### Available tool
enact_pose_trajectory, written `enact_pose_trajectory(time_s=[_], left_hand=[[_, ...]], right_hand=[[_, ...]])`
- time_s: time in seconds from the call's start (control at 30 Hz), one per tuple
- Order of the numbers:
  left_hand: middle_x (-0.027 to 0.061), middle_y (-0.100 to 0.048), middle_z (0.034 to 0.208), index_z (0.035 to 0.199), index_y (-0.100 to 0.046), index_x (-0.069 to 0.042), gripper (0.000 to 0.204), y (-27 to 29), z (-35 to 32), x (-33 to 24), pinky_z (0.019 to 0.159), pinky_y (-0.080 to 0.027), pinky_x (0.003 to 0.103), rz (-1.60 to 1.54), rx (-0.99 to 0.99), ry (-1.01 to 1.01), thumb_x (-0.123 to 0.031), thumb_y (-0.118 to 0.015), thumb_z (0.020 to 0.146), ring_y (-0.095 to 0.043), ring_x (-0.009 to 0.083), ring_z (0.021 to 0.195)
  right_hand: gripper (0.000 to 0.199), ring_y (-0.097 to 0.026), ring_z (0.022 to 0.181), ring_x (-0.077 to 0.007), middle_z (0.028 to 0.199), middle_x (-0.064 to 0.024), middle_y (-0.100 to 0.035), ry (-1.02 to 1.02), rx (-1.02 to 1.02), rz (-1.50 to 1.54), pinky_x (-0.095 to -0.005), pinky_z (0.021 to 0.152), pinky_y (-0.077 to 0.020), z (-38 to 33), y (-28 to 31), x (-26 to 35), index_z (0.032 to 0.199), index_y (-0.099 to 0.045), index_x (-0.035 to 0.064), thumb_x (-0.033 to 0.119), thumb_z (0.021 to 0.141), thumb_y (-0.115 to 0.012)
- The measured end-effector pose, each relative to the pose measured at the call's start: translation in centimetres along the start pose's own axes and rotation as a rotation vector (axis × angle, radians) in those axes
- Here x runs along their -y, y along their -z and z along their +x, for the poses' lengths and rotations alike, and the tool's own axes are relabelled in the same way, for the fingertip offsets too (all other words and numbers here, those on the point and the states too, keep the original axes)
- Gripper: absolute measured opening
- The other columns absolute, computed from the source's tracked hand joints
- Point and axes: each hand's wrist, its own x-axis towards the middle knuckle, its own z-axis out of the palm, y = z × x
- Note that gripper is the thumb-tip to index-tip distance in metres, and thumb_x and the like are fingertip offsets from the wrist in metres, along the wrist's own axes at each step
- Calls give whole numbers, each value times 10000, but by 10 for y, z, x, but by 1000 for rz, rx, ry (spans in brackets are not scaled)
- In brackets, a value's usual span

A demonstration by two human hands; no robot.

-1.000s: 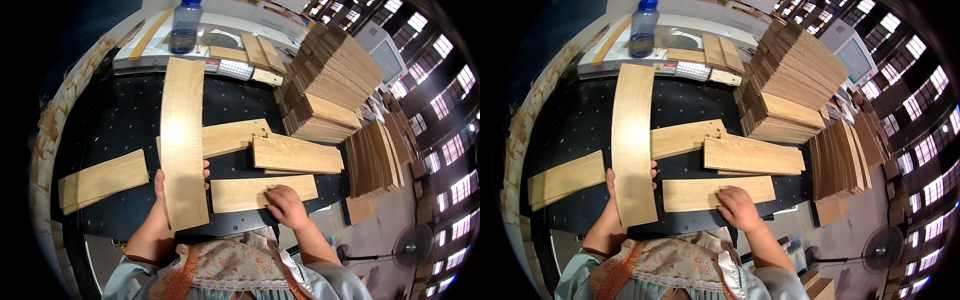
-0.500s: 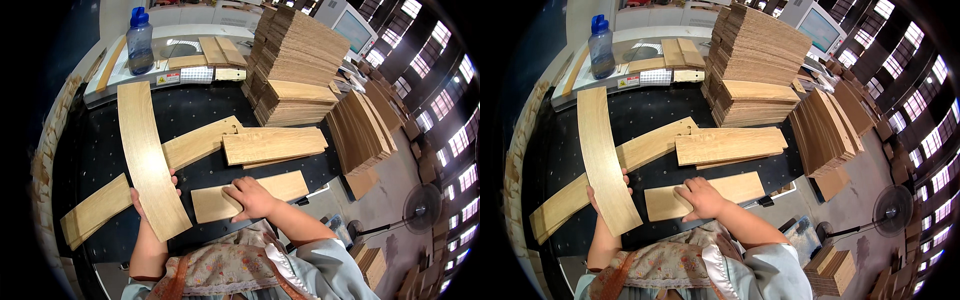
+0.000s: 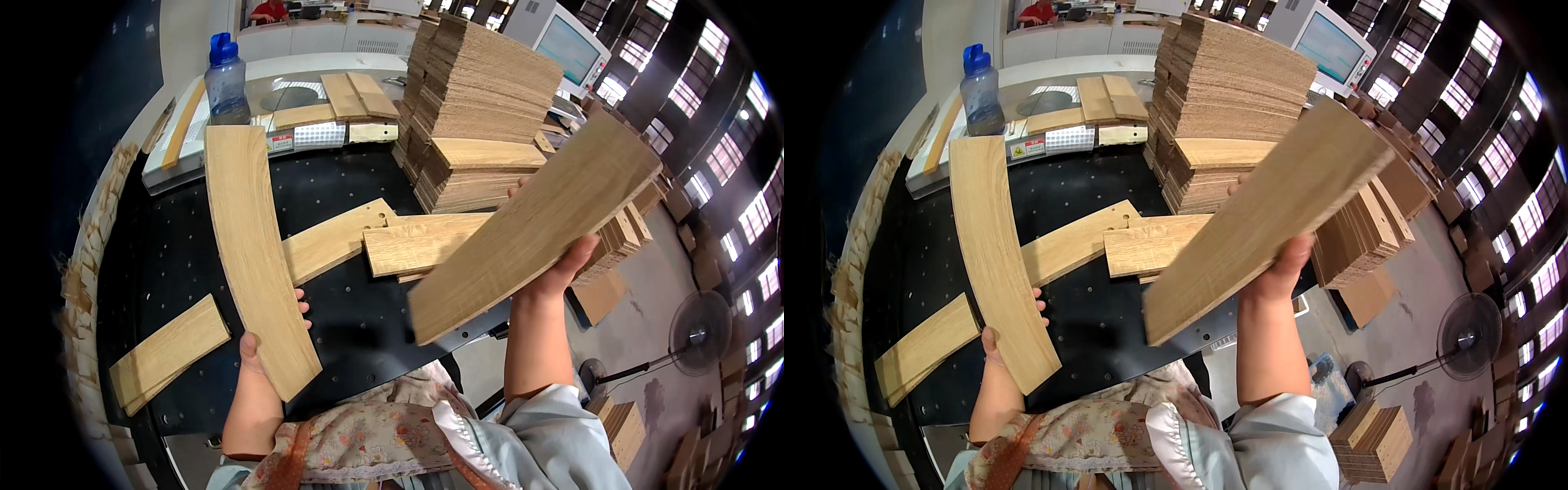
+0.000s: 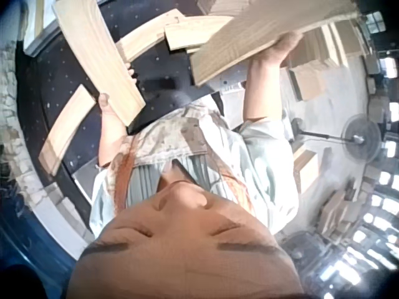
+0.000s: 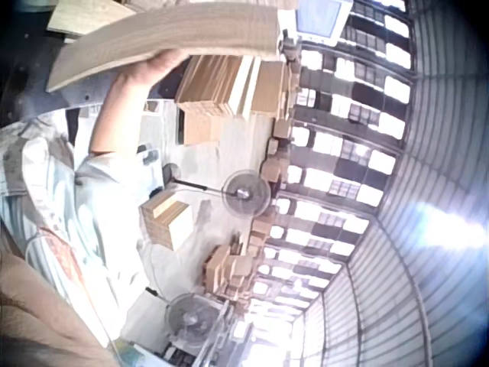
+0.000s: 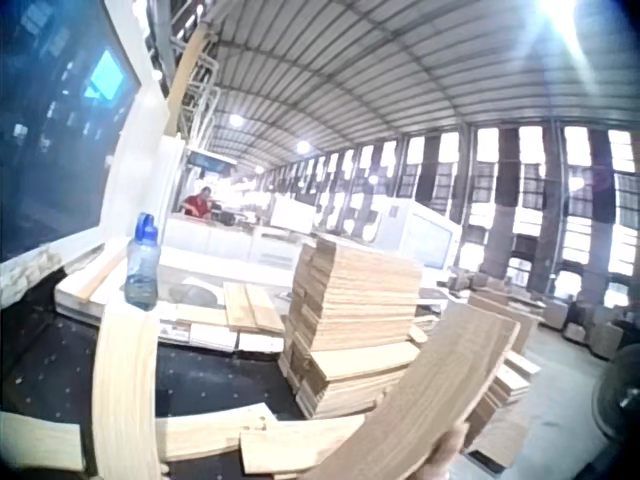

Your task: The person picks up wood panels from a stack, checks their sides, and places them onto a work table, organizing them next to other panels.

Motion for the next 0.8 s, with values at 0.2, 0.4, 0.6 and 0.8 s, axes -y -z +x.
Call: enact_pose_trajectory(time_s=[0.2,0.4,0.6,0.8], left_hand=[[265,-378,1363,1363,-302,76,1048,-38,6,-5,960,-459,436,314,29,-52,-411,-834,603,-484,347,1197],[300,-318,1396,1372,-291,79,1067,-65,15,-19,1007,-408,418,450,115,-44,-404,-837,592,-434,360,1247],[268,-377,1362,1356,-337,56,1070,-86,15,-12,991,-407,400,344,71,18,-453,-822,550,-461,338,1225],[316,-345,1355,1397,-207,72,1158,-94,23,0,976,-444,455,164,95,47,-365,-875,559,-442,392,1229]], right_hand=[[883,-554,1010,-343,1140,-198,-524,-149,-78,620,-519,886,-453,-2,35,-33,1328,-390,99,756,744,-474],[934,-555,1018,-342,1141,-205,-514,-231,-106,856,-498,936,-423,-25,41,-75,1344,-367,99,788,720,-454],[900,-548,1044,-356,1160,-218,-501,-153,9,925,-497,947,-437,-31,38,-78,1370,-337,113,750,749,-478],[983,-534,1041,-354,1163,-217,-493,-187,39,1018,-504,922,-435,-28,43,-77,1336,-349,30,783,717,-480]])
